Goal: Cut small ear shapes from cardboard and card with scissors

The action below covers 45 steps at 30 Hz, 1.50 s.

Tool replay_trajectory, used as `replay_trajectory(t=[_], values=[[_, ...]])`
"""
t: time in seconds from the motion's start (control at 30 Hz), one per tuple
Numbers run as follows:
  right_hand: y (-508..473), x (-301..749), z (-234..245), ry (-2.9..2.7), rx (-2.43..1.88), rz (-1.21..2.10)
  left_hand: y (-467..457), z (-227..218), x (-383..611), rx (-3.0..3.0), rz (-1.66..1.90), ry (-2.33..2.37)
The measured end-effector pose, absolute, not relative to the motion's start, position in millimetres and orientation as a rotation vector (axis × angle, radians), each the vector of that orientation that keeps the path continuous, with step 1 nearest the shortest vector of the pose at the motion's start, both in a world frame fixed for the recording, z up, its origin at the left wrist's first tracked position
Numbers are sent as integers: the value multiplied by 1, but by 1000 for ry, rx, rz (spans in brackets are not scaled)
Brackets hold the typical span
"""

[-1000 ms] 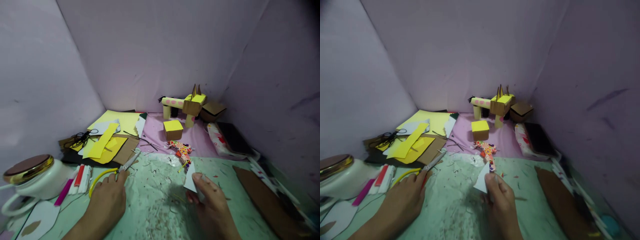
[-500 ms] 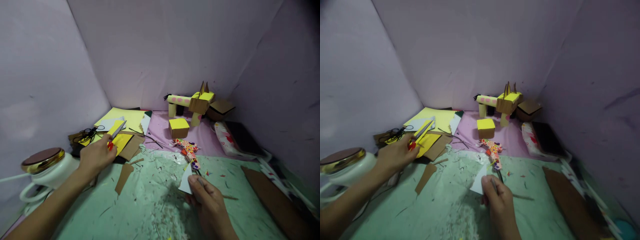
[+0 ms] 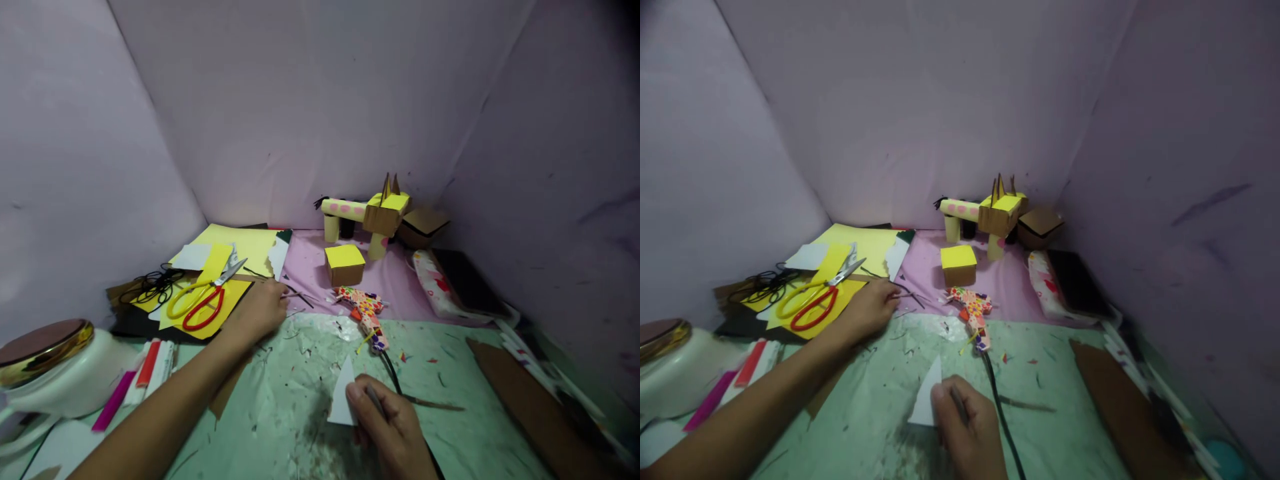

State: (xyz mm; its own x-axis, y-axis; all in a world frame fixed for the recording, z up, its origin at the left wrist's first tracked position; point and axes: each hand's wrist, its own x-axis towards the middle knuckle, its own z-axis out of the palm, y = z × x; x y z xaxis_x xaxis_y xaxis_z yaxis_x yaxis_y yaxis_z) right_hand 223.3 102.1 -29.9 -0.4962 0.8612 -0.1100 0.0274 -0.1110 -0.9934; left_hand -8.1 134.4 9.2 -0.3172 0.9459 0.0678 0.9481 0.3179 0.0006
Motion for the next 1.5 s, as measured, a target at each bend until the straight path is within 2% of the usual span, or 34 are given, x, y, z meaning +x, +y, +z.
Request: replay_trajectory(t=[0.5, 0.8, 1.0, 1.17, 1.4, 1.5], values=[[110, 222, -24, -1473, -1059, 1707, 158, -3, -14, -2123, 93, -2352], [106, 225, -18, -1494, -1005, 1747, 161, 0, -17, -2157, 202, -2297], [105, 226, -16, -1521, -996, 1656, 166, 11, -19, -2159, 291, -2290], [103, 225, -18, -1523, -964, 1644, 147, 27, -9, -2112, 261, -2365], [102, 224, -18, -1755, -920, 1548, 132, 4, 11, -2032, 181, -2493], [102, 224, -16, -1808, -900, 1517, 119, 21, 0, -2029, 192, -2469]])
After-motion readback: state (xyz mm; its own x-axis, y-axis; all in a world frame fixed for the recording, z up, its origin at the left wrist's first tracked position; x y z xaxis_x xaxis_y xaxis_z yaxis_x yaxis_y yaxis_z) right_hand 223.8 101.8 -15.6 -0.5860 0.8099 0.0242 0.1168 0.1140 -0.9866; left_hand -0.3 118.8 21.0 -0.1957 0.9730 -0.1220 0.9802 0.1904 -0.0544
